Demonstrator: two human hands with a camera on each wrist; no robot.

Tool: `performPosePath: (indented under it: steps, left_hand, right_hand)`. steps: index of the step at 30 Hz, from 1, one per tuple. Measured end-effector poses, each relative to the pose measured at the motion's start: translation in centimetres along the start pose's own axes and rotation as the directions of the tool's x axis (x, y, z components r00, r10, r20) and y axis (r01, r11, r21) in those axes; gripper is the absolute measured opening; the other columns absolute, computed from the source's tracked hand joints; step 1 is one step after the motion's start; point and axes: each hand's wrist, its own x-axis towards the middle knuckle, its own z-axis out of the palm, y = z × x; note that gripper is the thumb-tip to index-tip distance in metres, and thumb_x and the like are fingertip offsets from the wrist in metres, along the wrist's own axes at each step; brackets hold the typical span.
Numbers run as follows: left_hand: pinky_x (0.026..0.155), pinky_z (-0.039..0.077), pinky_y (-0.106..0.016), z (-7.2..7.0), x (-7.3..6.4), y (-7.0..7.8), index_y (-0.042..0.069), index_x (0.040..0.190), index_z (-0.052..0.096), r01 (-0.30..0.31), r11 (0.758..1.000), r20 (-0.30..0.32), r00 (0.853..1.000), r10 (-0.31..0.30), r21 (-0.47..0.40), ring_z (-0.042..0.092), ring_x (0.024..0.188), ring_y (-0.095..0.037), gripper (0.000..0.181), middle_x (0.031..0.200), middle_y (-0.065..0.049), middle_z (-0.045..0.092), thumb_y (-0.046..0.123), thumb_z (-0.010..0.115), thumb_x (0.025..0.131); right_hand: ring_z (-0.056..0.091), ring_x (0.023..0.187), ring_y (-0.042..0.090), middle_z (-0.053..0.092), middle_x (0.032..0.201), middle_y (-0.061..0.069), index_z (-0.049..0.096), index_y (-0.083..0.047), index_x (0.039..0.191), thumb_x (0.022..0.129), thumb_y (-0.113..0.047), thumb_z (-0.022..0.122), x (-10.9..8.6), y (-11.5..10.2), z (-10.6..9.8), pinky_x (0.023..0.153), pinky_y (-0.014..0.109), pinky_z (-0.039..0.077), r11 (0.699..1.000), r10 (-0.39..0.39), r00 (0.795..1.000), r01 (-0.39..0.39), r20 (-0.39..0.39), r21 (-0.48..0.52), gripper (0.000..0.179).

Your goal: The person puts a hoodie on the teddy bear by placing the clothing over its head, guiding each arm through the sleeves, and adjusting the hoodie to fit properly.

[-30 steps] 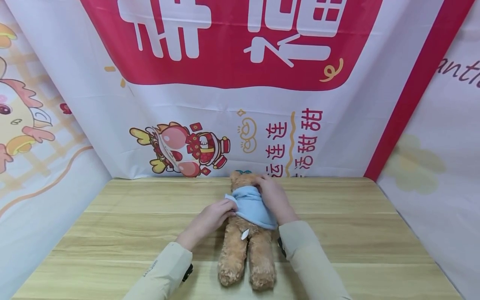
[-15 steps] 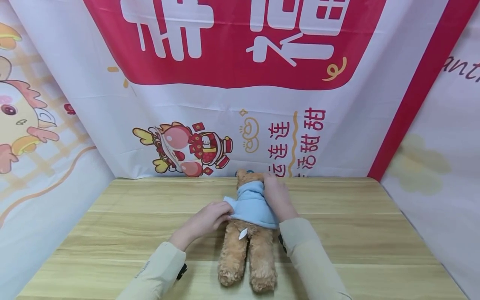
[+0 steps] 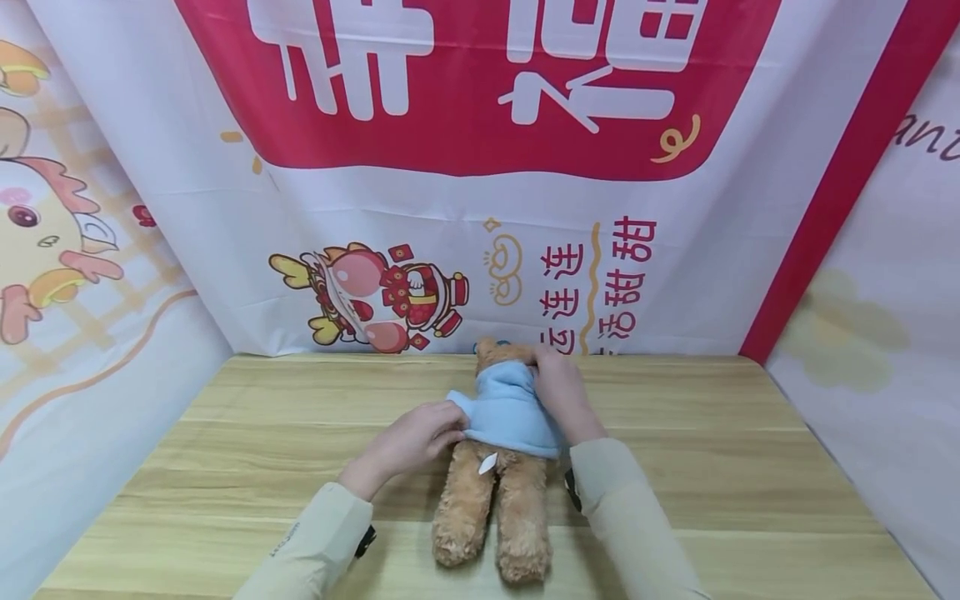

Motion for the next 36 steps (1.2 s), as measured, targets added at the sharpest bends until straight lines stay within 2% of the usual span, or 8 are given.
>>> performPosePath:
  steps: [5, 10, 16, 22, 26, 29, 32, 36]
  left_hand:
    - [0.079, 0.052, -0.026, -0.1, -0.2, 0.2, 0.012, 0.102, 0.062, 0.117, 0.991, 0.030, 0.993, -0.115, -0.068, 0.060, 0.086, -0.012, 0.018, 0.097, 0.000, 0.065, 0.025, 0.063, 0.090]
    - [0.078, 0.051, -0.026, 0.3, 0.1, 1.0, 0.013, 0.107, 0.056, 0.263, 0.959, 0.081, 0.964, -0.255, -0.109, 0.057, 0.087, -0.011, 0.050, 0.101, 0.001, 0.059, 0.052, 0.071, 0.079]
    - [0.088, 0.052, -0.030, 1.2, 0.2, 1.2, 0.009, 0.109, 0.053, 0.249, 0.967, 0.073, 0.967, -0.245, -0.048, 0.058, 0.096, -0.015, 0.049, 0.108, -0.003, 0.056, 0.036, 0.078, 0.077]
    - [0.085, 0.053, -0.030, 1.6, -0.1, 1.0, 0.011, 0.111, 0.054, 0.246, 0.969, 0.078, 0.967, -0.244, -0.025, 0.061, 0.097, -0.016, 0.048, 0.110, -0.002, 0.059, 0.036, 0.077, 0.078]
    - [0.083, 0.052, -0.030, 1.6, -0.2, 0.8, 0.013, 0.111, 0.055, 0.259, 0.964, 0.048, 0.965, -0.257, -0.057, 0.061, 0.095, -0.015, 0.047, 0.109, 0.000, 0.060, 0.044, 0.072, 0.081]
    - [0.082, 0.052, -0.029, 1.4, -0.4, 0.7, 0.016, 0.108, 0.056, 0.254, 0.964, 0.010, 0.967, -0.254, -0.078, 0.060, 0.092, -0.012, 0.041, 0.106, 0.003, 0.060, 0.047, 0.066, 0.084]
    - [0.078, 0.052, -0.028, 1.2, -0.4, 0.6, 0.017, 0.105, 0.057, 0.208, 0.976, -0.039, 0.977, -0.211, -0.062, 0.060, 0.088, -0.011, 0.034, 0.102, 0.003, 0.059, 0.043, 0.065, 0.086]
    - [0.075, 0.052, -0.026, 1.0, -0.3, 0.6, 0.015, 0.104, 0.059, 0.139, 0.990, -0.107, 0.985, -0.138, 0.007, 0.060, 0.085, -0.011, 0.030, 0.099, 0.002, 0.060, 0.035, 0.070, 0.085]
  right_hand:
    - [0.063, 0.089, 0.026, 0.068, 0.103, 0.013, 0.065, -0.007, 0.110, 0.098, -0.024, 0.053, -0.7, -0.1, -1.0, 0.077, 0.041, 0.052, 0.982, -0.042, 0.995, 0.024, 0.094, 0.187, 0.024]
    - [0.061, 0.096, 0.027, 0.065, 0.106, 0.015, 0.062, -0.003, 0.115, 0.089, -0.030, 0.066, -1.2, -0.6, -1.3, 0.084, 0.042, 0.051, 0.972, -0.141, 0.972, 0.101, 0.187, 0.210, 0.038]
    - [0.043, 0.071, 0.018, 0.047, 0.077, 0.006, 0.051, -0.006, 0.084, 0.089, -0.018, 0.065, -1.2, -1.6, -0.6, 0.063, 0.028, 0.036, 0.980, -0.129, 0.981, 0.104, 0.146, 0.168, 0.019]
    - [0.052, 0.080, 0.023, 0.055, 0.091, 0.012, 0.049, -0.006, 0.099, 0.095, -0.014, 0.057, -1.1, -0.9, 0.3, 0.067, 0.034, 0.043, 0.977, 0.053, 0.994, -0.071, 0.093, 0.199, 0.012]
    - [0.058, 0.092, 0.028, 0.057, 0.103, 0.016, 0.054, -0.004, 0.109, 0.089, -0.013, 0.065, -1.8, -1.7, 0.1, 0.078, 0.042, 0.050, 0.985, -0.047, 0.999, 0.050, -0.024, 0.166, 0.024]
    - [0.058, 0.084, 0.021, 0.059, 0.093, 0.010, 0.061, -0.006, 0.099, 0.083, -0.016, 0.073, -2.9, -2.6, -0.4, 0.074, 0.036, 0.051, 0.963, -0.238, 0.968, 0.246, -0.083, 0.110, 0.022]
    - [0.052, 0.074, 0.011, 0.058, 0.083, 0.001, 0.063, -0.013, 0.085, 0.076, -0.025, 0.078, -4.5, -3.2, -0.9, 0.065, 0.026, 0.046, 0.904, -0.424, 0.905, 0.425, -0.019, 0.054, 0.021]
    - [0.053, 0.082, 0.010, 0.057, 0.091, -0.002, 0.062, -0.017, 0.087, 0.071, -0.028, 0.083, -6.2, -3.5, -1.4, 0.068, 0.025, 0.048, 0.850, -0.523, 0.849, 0.526, 0.078, -0.018, 0.029]
